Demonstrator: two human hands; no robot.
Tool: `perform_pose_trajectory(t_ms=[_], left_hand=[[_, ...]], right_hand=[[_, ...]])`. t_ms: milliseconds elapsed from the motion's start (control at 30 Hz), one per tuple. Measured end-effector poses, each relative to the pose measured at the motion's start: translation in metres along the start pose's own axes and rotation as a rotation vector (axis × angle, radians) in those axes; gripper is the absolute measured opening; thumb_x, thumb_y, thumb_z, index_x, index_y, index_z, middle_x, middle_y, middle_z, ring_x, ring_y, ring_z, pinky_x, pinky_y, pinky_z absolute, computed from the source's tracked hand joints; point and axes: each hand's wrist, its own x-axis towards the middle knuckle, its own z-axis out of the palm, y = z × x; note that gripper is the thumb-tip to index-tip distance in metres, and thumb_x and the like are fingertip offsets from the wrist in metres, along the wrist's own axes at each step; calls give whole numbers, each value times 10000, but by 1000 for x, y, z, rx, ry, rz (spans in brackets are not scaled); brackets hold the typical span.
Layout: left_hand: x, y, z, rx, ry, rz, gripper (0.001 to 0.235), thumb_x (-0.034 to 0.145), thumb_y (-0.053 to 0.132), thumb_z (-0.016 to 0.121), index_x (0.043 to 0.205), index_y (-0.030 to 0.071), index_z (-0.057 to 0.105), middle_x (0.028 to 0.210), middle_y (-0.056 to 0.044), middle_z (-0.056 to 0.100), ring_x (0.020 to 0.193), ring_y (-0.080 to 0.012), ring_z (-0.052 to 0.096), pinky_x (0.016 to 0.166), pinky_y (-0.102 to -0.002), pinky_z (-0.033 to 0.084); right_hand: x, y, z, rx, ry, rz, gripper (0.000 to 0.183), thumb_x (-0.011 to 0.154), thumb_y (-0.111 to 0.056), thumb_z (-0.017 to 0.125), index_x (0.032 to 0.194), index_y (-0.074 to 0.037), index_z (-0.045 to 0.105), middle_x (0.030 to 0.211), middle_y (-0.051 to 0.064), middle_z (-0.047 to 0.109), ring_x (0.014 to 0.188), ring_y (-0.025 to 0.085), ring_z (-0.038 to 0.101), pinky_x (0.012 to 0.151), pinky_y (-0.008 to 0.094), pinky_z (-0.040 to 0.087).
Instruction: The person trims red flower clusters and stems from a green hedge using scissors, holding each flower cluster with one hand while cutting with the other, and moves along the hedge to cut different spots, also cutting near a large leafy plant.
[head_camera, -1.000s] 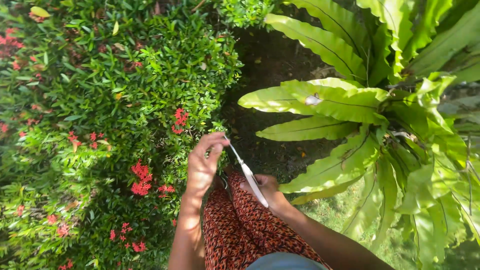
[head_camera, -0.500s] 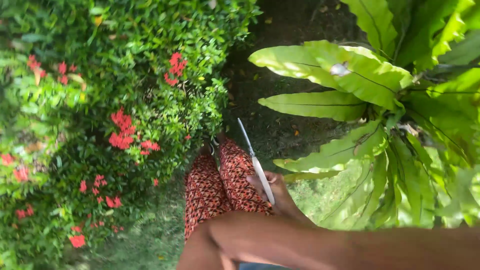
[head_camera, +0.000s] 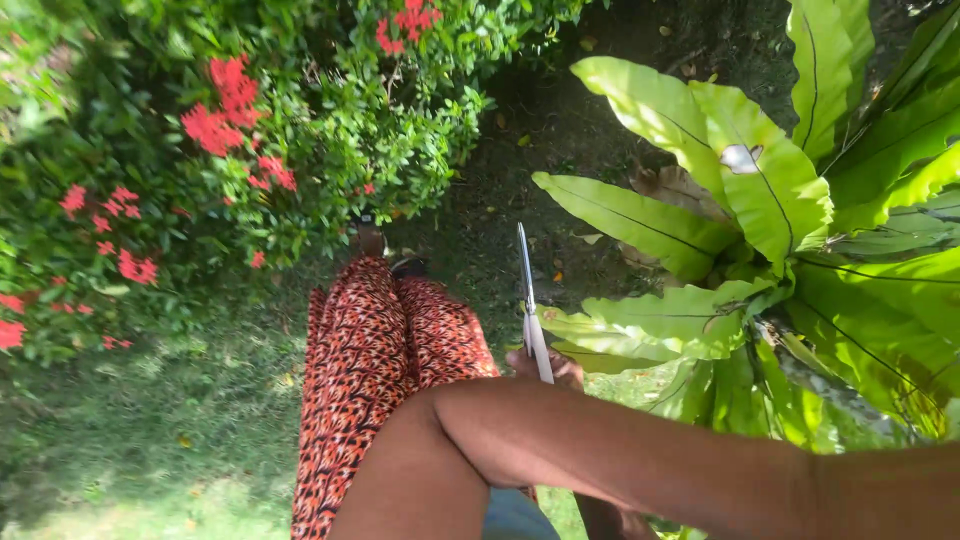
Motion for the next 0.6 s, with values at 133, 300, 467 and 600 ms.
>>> perform_pose_trajectory(t_ms=[133, 300, 467, 600], left_hand=[[7, 3, -43, -65, 21, 40, 251, 761, 282, 722, 828, 111, 552, 796, -72, 536, 763, -237, 527, 730, -387, 456], [25, 34, -114, -181, 96, 57, 259, 791, 297, 676, 877, 98, 533, 799, -59, 543, 739, -212, 533, 723, -370, 467], [17, 56, -166, -330, 245, 29, 304, 957, 316, 557, 1130, 77, 485, 962, -19, 570, 822, -135, 561, 813, -305, 505], [16, 84, -182, -500, 317, 11, 370, 1091, 341, 468, 1332, 62, 447, 1093, 6, 598, 889, -81, 593, 885, -262, 542]], right_hand=[[-18, 48, -51, -22, -38, -129, 267, 899, -314, 714, 1004, -124, 559, 843, -30, 557, 732, 94, 528, 650, 311, 401], [-35, 85, -105, -45, -109, -322, 433, 924, -423, 676, 1204, -124, 534, 1051, -11, 611, 941, 125, 603, 830, 347, 476], [-53, 92, -128, -45, -188, -470, 532, 952, -507, 676, 1266, -113, 505, 1117, 9, 626, 983, 144, 621, 864, 358, 496], [-81, 59, -116, 230, -216, -498, 554, 894, -551, 823, 1019, -75, 567, 834, -2, 572, 713, 124, 514, 629, 293, 380]])
